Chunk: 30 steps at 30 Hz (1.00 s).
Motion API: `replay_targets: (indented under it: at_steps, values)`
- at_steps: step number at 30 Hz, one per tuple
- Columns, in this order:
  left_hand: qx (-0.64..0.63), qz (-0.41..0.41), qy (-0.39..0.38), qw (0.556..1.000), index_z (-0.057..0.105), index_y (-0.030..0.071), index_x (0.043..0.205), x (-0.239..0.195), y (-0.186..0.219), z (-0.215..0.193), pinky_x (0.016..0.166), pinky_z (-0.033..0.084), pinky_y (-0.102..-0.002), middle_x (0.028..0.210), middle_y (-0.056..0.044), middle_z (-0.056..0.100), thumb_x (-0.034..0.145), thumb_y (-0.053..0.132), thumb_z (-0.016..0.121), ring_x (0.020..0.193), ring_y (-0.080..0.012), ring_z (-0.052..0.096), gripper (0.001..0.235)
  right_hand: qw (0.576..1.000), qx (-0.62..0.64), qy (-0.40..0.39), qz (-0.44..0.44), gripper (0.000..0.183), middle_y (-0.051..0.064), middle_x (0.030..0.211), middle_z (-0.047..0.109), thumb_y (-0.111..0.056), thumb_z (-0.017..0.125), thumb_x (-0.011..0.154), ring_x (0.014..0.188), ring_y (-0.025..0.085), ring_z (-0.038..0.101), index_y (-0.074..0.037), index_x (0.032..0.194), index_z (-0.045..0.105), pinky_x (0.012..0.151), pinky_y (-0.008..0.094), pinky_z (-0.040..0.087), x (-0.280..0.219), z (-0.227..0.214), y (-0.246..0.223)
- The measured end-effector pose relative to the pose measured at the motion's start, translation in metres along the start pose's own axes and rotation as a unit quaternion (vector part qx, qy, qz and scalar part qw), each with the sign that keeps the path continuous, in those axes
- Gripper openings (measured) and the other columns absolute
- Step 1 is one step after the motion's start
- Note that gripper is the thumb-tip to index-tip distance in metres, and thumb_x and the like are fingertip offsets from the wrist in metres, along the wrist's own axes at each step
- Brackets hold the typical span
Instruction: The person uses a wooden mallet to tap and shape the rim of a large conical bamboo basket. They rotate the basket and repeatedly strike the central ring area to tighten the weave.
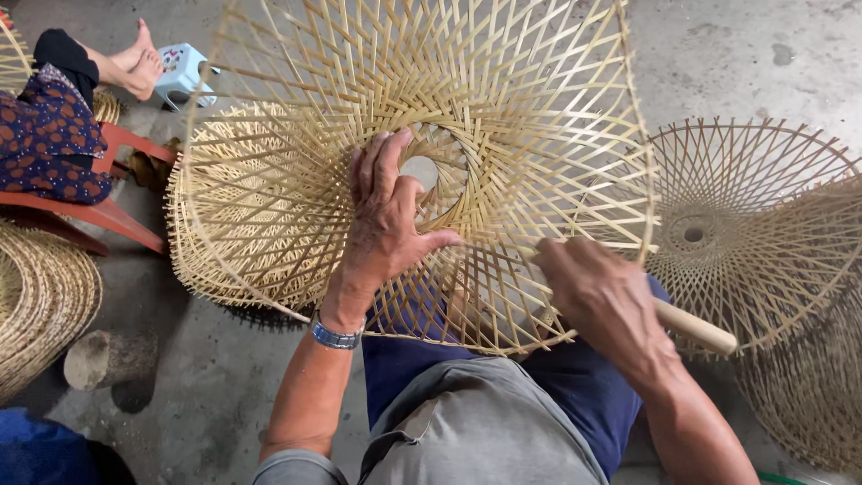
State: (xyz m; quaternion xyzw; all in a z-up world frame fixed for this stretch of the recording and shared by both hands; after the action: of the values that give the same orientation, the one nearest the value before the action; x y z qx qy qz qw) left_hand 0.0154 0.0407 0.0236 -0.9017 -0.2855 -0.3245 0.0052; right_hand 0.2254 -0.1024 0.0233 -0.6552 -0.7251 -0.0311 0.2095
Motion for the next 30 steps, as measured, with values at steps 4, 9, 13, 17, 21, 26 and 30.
replay_targets:
  at_steps: [4,9,13,17,21,26,30]
  values:
    - [-0.038,0.000,0.002,0.999,0.057,0.003,0.105,-0.004,-0.015,-0.002,0.129,0.018,-0.060,0.161,-0.021,0.028,0.069,0.064,0.089,0.153,-0.0443,0.024,0.078,0.997,-0.004,0.076,0.020,0.033,0.007,0.082,0.062,-0.027,0.071,0.095,0.074,0.026,0.064,-0.006,0.120,0.066,0.058,0.040,0.050,0.001,-0.022,0.003]
    - [-0.028,0.016,0.040,0.999,0.057,0.004,0.106,-0.008,-0.013,-0.007,0.130,0.017,-0.059,0.163,-0.020,0.027,0.074,0.064,0.087,0.154,-0.0433,0.024,0.074,0.995,-0.064,0.069,0.025,0.058,0.009,0.082,0.062,-0.034,0.075,0.087,0.073,0.025,0.061,-0.002,0.134,0.064,0.056,0.039,0.048,0.010,-0.025,-0.007]
    - [-0.028,0.007,0.036,0.999,0.058,0.003,0.107,-0.011,-0.011,-0.009,0.131,0.017,-0.059,0.164,-0.020,0.026,0.076,0.065,0.087,0.155,-0.0429,0.021,0.075,0.994,-0.072,0.077,-0.004,0.061,0.007,0.081,0.059,-0.035,0.076,0.090,0.075,0.024,0.060,-0.001,0.138,0.059,0.059,0.039,0.048,0.018,-0.018,-0.014]
    - [-0.024,0.000,0.023,0.999,0.059,0.004,0.105,-0.012,-0.009,-0.010,0.130,0.016,-0.059,0.163,-0.018,0.025,0.074,0.065,0.088,0.155,-0.0420,0.019,0.075,0.993,-0.083,0.072,-0.042,0.062,0.007,0.077,0.056,-0.037,0.076,0.092,0.072,0.024,0.058,-0.010,0.145,0.057,0.056,0.039,0.048,0.026,-0.012,-0.018]
    - [-0.022,-0.009,0.011,1.000,0.059,0.004,0.103,-0.013,-0.011,-0.011,0.129,0.016,-0.059,0.162,-0.017,0.026,0.068,0.060,0.091,0.154,-0.0415,0.020,0.073,0.992,-0.102,0.045,-0.054,0.059,0.007,0.075,0.054,-0.035,0.073,0.091,0.073,0.024,0.058,-0.028,0.147,0.057,0.054,0.040,0.049,0.036,-0.007,-0.022]
    - [-0.030,-0.011,0.000,0.999,0.058,0.003,0.103,-0.020,-0.017,-0.011,0.129,0.018,-0.059,0.163,-0.016,0.026,0.067,0.056,0.093,0.155,-0.0410,0.020,0.073,0.996,-0.076,0.021,-0.035,0.054,0.007,0.074,0.053,-0.034,0.070,0.094,0.070,0.024,0.059,-0.033,0.146,0.055,0.050,0.041,0.049,0.037,0.007,-0.019]
    - [-0.019,-0.013,0.008,1.000,0.057,0.003,0.103,-0.024,-0.018,-0.010,0.129,0.018,-0.060,0.163,-0.017,0.026,0.069,0.058,0.093,0.154,-0.0411,0.021,0.074,0.997,0.035,0.062,0.021,0.051,0.010,0.076,0.058,-0.028,0.065,0.102,0.066,0.029,0.060,-0.021,0.150,0.053,0.054,0.047,0.048,0.025,0.014,-0.005]
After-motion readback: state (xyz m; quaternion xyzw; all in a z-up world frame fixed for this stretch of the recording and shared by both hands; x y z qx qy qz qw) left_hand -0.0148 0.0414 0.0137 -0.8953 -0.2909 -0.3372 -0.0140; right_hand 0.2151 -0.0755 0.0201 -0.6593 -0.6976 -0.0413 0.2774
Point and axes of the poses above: each hand's wrist, its own x-axis towards the middle knuckle, its own z-axis out of the palm, y = z × x, the point moved 5 cm from there along x, towards the middle knuckle
